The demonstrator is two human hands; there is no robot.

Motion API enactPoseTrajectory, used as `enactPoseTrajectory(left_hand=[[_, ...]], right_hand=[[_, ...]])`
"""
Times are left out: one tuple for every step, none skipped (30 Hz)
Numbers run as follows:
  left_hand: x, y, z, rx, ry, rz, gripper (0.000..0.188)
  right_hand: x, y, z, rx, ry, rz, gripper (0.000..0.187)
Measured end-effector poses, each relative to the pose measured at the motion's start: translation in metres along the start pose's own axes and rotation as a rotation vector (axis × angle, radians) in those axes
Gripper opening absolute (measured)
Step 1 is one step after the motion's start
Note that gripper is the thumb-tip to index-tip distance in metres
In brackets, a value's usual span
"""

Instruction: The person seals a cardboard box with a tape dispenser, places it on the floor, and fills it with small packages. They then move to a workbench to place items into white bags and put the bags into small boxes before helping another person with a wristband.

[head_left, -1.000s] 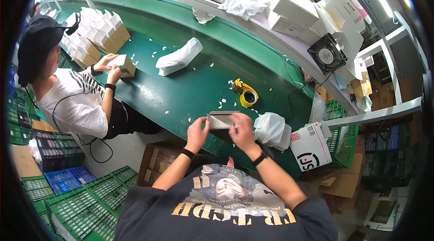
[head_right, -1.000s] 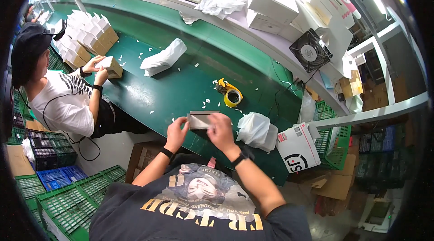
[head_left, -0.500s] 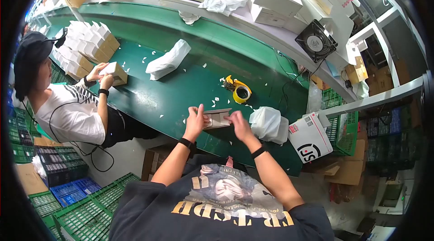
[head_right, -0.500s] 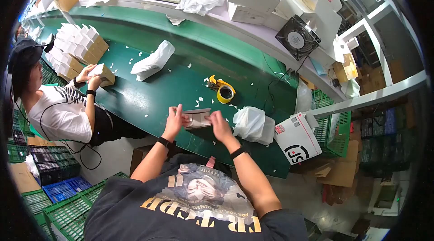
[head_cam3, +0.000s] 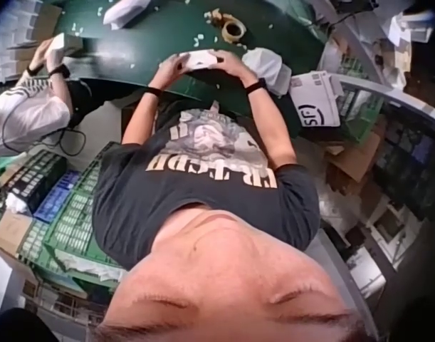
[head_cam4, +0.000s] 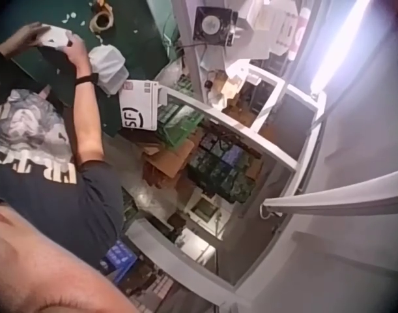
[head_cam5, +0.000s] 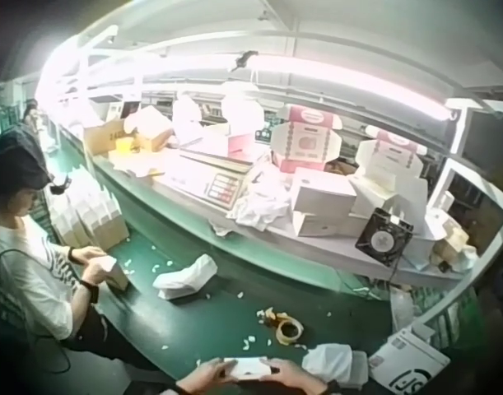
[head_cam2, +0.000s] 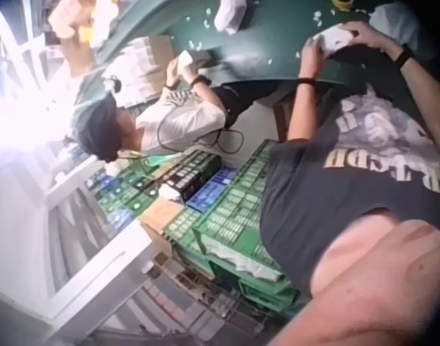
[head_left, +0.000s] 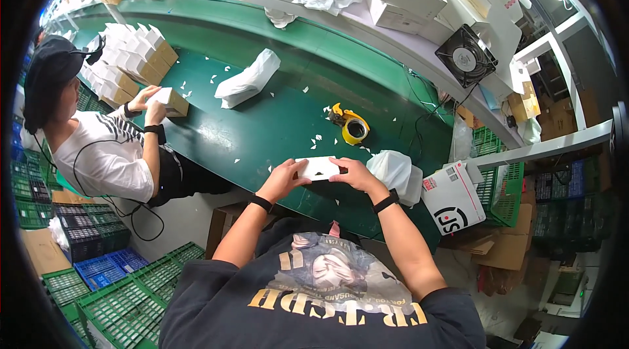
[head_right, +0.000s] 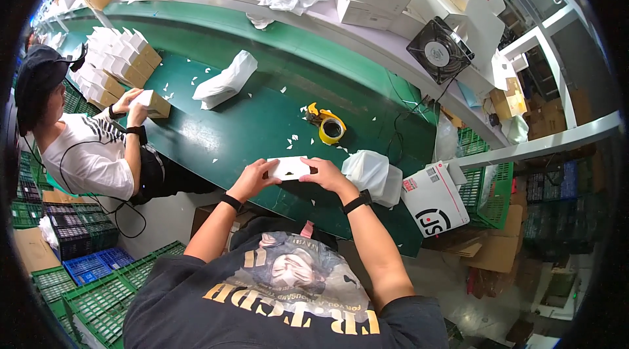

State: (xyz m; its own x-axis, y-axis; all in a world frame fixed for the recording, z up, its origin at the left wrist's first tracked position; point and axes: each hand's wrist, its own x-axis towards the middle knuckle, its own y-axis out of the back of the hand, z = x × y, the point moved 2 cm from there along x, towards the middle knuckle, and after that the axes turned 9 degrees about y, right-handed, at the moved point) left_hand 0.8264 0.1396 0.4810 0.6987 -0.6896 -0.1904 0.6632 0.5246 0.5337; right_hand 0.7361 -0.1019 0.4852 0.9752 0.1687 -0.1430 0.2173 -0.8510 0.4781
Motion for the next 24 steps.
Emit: enactPoseTrajectory(left_hand=[[-0.001, 0.000, 0.002, 0.074, -0.025, 0.025, 0.045], [-0.001, -0.001, 0.005, 0.148, -0.050, 0.050, 0.045], [-0.001, -0.002, 0.007, 0.222, -0.075, 0.076, 0.044], [0.000, -0.003, 0.008, 0.223, -0.074, 0.074, 0.044], [0.000, -0.005, 0.009, 0.267, -0.073, 0.102, 0.044], [0.001, -0.006, 0.011, 0.312, -0.072, 0.129, 0.045], [0.000, -0.007, 0.011, 0.359, -0.070, 0.159, 0.045], [0.000, -0.008, 0.007, 0.361, -0.068, 0.160, 0.045], [0.001, -0.011, 0.002, 0.356, -0.163, 0.214, 0.046], [0.004, -0.012, 0.001, 0.350, -0.265, 0.264, 0.048], [0.004, -0.014, 0.000, 0.343, -0.365, 0.314, 0.049], [0.004, -0.017, -0.003, 0.344, -0.367, 0.313, 0.049], [0.002, -0.022, -0.003, 0.384, -0.338, 0.243, 0.051], [0.000, -0.027, -0.003, 0.423, -0.308, 0.173, 0.053], [0.000, -0.032, -0.004, 0.460, -0.278, 0.101, 0.055], [-0.001, -0.032, -0.002, 0.457, -0.273, 0.100, 0.055], [-0.002, -0.031, 0.001, 0.520, -0.294, 0.129, 0.056], [-0.002, -0.030, 0.002, 0.584, -0.315, 0.158, 0.056], [-0.002, -0.029, 0.003, 0.648, -0.335, 0.189, 0.057], [-0.002, -0.030, 0.001, 0.645, -0.329, 0.190, 0.057], [-0.002, -0.033, -0.002, 0.648, -0.347, 0.180, 0.057], [0.000, -0.034, -0.004, 0.652, -0.365, 0.173, 0.057], [0.000, -0.035, -0.006, 0.656, -0.381, 0.166, 0.057], [-0.001, -0.036, -0.008, 0.655, -0.373, 0.170, 0.057]], right_hand=[[-0.001, 0.002, -0.003, -0.142, -0.008, -0.030, 0.055], [-0.002, 0.001, -0.003, -0.141, -0.008, -0.031, 0.055], [-0.002, -0.001, -0.004, -0.220, 0.030, 0.000, 0.055], [-0.002, -0.003, -0.005, -0.297, 0.066, 0.031, 0.054], [-0.002, -0.005, -0.005, -0.374, 0.103, 0.062, 0.054], [-0.002, -0.009, -0.005, -0.372, 0.102, 0.062, 0.054], [-0.002, -0.013, -0.010, -0.500, 0.208, 0.163, 0.052], [-0.003, -0.018, -0.016, -0.626, 0.314, 0.264, 0.051], [-0.005, -0.021, -0.021, -0.751, 0.421, 0.367, 0.049], [-0.007, -0.025, -0.017, -0.751, 0.420, 0.370, 0.049], [-0.009, -0.031, -0.011, -0.693, 0.407, 0.317, 0.050], [-0.010, -0.036, -0.006, -0.635, 0.393, 0.262, 0.051], [-0.009, -0.038, -0.003, -0.576, 0.382, 0.205, 0.052], [-0.008, -0.037, -0.001, -0.575, 0.384, 0.202, 0.052], [-0.007, -0.036, 0.001, -0.590, 0.387, 0.191, 0.053], [-0.009, -0.036, 0.001, -0.602, 0.387, 0.179, 0.053], [-0.010, -0.037, 0.001, -0.615, 0.387, 0.166, 0.053], [-0.011, -0.036, 0.001, -0.612, 0.384, 0.160, 0.053], [-0.009, -0.033, -0.001, -0.665, 0.405, 0.145, 0.054], [-0.007, -0.031, -0.002, -0.718, 0.427, 0.130, 0.055], [-0.006, -0.032, -0.005, -0.770, 0.450, 0.114, 0.055], [-0.006, -0.034, -0.005, -0.770, 0.453, 0.108, 0.055], [-0.007, -0.038, -0.006, -0.798, 0.441, 0.120, 0.056], [-0.008, -0.044, -0.008, -0.825, 0.430, 0.132, 0.056]])
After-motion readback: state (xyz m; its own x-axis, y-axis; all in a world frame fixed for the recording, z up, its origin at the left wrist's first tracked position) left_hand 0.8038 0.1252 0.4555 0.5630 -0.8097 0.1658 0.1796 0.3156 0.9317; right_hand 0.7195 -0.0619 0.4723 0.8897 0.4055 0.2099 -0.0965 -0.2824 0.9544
